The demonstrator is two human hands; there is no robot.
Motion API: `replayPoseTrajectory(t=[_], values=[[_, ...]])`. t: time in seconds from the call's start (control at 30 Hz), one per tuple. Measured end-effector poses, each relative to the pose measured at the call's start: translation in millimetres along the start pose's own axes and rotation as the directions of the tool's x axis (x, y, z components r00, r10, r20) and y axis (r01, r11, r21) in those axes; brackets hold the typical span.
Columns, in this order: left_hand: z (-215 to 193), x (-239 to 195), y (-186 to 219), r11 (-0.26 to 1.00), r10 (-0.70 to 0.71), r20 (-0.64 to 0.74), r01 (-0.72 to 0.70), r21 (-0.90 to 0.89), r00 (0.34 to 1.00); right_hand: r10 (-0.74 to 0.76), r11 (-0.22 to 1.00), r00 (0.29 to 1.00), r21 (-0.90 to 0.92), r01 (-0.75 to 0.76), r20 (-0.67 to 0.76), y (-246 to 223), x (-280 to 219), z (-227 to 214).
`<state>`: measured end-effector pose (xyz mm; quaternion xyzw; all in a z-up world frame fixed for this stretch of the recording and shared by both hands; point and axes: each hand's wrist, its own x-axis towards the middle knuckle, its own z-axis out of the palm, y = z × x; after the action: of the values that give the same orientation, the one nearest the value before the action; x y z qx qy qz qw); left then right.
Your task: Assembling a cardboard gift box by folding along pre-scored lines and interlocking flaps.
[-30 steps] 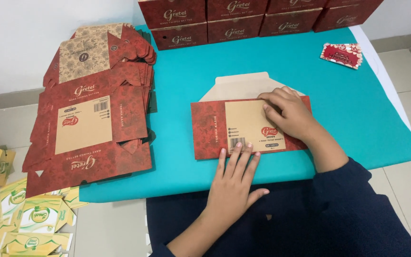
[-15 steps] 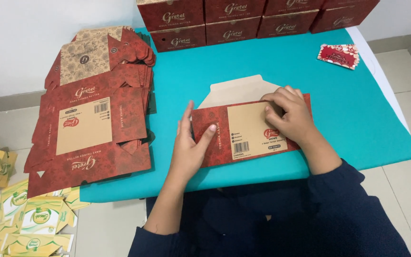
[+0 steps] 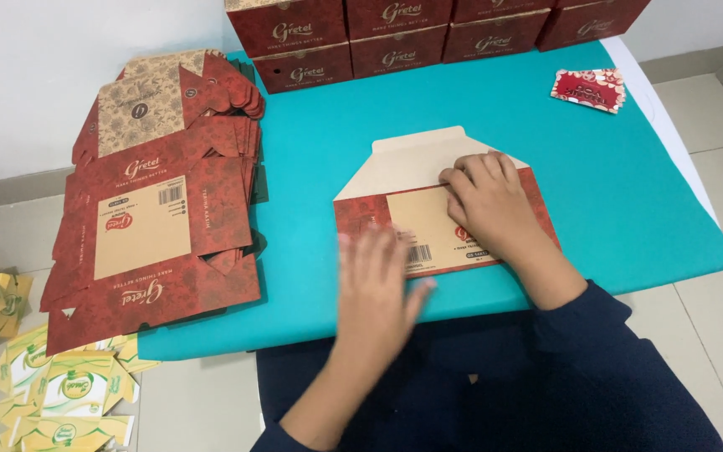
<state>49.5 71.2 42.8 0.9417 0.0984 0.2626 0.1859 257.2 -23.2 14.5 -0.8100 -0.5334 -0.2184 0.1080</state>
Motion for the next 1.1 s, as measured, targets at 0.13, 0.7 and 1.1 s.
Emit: replayPoseTrajectory(t=[0.13, 0.7, 1.1], values=[[23.3, -30.0, 23.9, 0.995, 0.102, 0.173, -0.102, -0.010, 0.980, -0.023, 0.992, 0.994, -0.126, 0.010, -0.103, -32.7, -12.3, -29.5], [37.4, -35.4, 20.4, 0.965, 0.080, 0.213, -0.129, 0.227, 0.974, 0.148, 0.979, 0.977, 0.119, -0.167, 0.152, -84.3, -82.9, -55.7], [-1.5, -36.0, -3.5, 0.991, 0.086, 0.223, -0.107, 0.086, 0.971, 0.356, 0.935, 0.927, -0.034, -0.354, 0.121, -75.6, -98.2, -65.6]])
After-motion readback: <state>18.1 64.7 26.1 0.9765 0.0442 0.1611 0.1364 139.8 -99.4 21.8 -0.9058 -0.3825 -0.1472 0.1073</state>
